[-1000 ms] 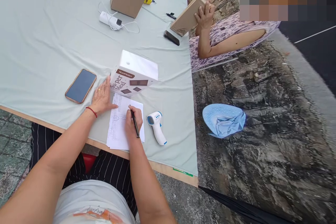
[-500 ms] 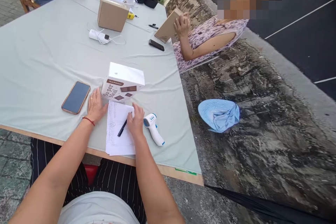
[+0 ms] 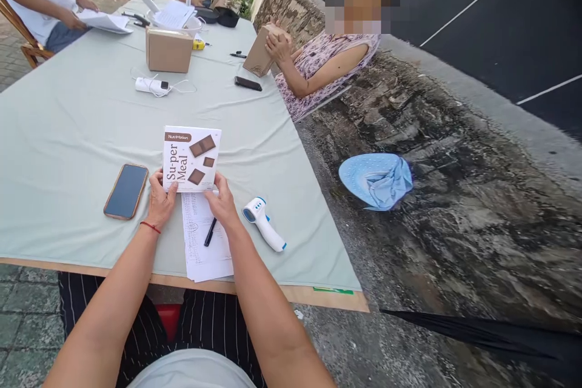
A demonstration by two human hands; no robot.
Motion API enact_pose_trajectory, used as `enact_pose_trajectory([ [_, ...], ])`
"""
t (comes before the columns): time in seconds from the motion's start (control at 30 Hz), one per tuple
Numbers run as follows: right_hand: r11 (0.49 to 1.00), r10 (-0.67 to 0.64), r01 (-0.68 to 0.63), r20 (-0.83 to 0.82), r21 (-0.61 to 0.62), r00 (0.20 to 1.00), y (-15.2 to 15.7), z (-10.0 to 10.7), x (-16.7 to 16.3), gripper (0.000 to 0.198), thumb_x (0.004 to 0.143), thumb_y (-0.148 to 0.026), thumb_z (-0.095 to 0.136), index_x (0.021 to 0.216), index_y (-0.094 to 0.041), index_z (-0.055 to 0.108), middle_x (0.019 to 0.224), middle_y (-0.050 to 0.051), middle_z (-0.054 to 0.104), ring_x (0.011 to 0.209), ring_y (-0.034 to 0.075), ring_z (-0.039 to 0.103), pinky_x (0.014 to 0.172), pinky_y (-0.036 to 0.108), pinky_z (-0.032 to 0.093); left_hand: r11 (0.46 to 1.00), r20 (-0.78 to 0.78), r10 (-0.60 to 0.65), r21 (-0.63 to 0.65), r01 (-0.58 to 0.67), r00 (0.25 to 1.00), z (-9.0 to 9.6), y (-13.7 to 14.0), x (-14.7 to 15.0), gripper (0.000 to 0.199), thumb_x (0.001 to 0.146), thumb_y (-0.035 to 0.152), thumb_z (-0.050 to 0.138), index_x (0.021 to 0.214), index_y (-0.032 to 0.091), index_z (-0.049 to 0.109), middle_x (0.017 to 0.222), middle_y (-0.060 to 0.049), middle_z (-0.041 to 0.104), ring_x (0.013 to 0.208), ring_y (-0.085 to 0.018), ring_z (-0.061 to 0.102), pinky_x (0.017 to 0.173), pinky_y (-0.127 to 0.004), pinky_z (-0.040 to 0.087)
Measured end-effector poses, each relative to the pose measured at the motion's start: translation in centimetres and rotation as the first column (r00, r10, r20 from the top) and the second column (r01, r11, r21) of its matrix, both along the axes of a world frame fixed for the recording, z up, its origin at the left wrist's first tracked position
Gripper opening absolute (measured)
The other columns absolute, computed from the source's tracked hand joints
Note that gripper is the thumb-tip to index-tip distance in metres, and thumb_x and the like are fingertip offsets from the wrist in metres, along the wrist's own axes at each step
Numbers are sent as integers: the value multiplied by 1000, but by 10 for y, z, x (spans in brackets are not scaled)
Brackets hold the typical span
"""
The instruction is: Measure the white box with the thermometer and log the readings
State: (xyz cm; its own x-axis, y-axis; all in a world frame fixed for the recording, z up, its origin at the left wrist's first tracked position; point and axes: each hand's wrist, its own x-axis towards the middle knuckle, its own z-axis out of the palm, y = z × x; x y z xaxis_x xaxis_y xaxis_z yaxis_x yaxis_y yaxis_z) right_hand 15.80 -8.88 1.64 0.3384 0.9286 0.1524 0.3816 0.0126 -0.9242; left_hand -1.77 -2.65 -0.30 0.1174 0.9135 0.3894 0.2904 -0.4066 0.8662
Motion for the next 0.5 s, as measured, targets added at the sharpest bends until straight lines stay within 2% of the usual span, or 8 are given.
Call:
enact_pose_trajectory([
  [0.1, 1000, -28, 27, 216, 8, 976, -18, 2, 17, 56, 85, -37, 52, 138, -21, 46, 142, 12, 55, 131, 27, 49, 113, 50, 35, 1000, -4, -7, -10, 7, 1000, 2, 1, 0, 39, 89, 47, 57, 111, 22, 36, 129, -16, 54, 115, -27, 61, 95, -47, 50],
  [0.17, 992, -113, 124, 389, -1, 914, -41, -1, 38, 60, 85, -41, 54, 140, -19, 45, 143, 15, 53, 135, 31, 45, 114, 54, 31, 1000, -2, -9, -14, 9, 1000, 2, 1, 0, 39, 88, 45, 59, 111, 22, 36, 127, -15, 55, 112, -26, 62, 93, -46, 50],
  [0.23, 967, -182, 248, 504, -65, 844, -69, -7, 62, 66, 80, -41, 58, 140, -17, 44, 144, 19, 50, 136, 33, 42, 113, 54, 31, 1000, 8, -11, -23, 11, 1000, 1, 1, 1, 40, 88, 45, 59, 111, 22, 37, 126, -15, 56, 113, -27, 62, 94, -46, 50],
  [0.3, 916, -176, 349, 580, -200, 795, -95, -12, 85, 72, 74, -42, 64, 138, -15, 46, 143, 21, 49, 135, 36, 42, 110, 54, 34, 999, 18, -16, -33, 16, 1000, -1, 0, 2, 41, 87, 45, 60, 111, 22, 37, 126, -15, 56, 114, -27, 61, 94, -47, 50],
  [0.37, 854, -94, 367, 586, -368, 805, -114, -15, 101, 68, 72, -45, 64, 133, -16, 52, 132, 20, 56, 126, 37, 49, 103, 50, 40, 999, 23, -20, -39, 20, 1000, -2, -1, 3, 41, 87, 46, 60, 112, 22, 37, 126, -15, 57, 112, -27, 62, 94, -47, 50],
  [0.43, 816, -65, 359, 546, -453, 835, -121, -14, 106, 58, 74, -48, 60, 124, -18, 59, 120, 17, 61, 115, 34, 56, 94, 46, 45, 999, 14, -17, -46, 18, 1000, -3, -3, 3, 41, 87, 47, 60, 112, 22, 38, 125, -15, 58, 111, -27, 62, 94, -47, 50],
  [0.5, 841, -134, 348, 464, -414, 876, -118, -10, 98, 53, 74, -50, 59, 116, -19, 63, 114, 15, 62, 105, 31, 60, 87, 42, 47, 998, -3, -14, -54, 14, 1000, -1, -5, 2, 41, 88, 47, 59, 112, 22, 38, 124, -15, 58, 111, -27, 62, 95, -48, 50],
])
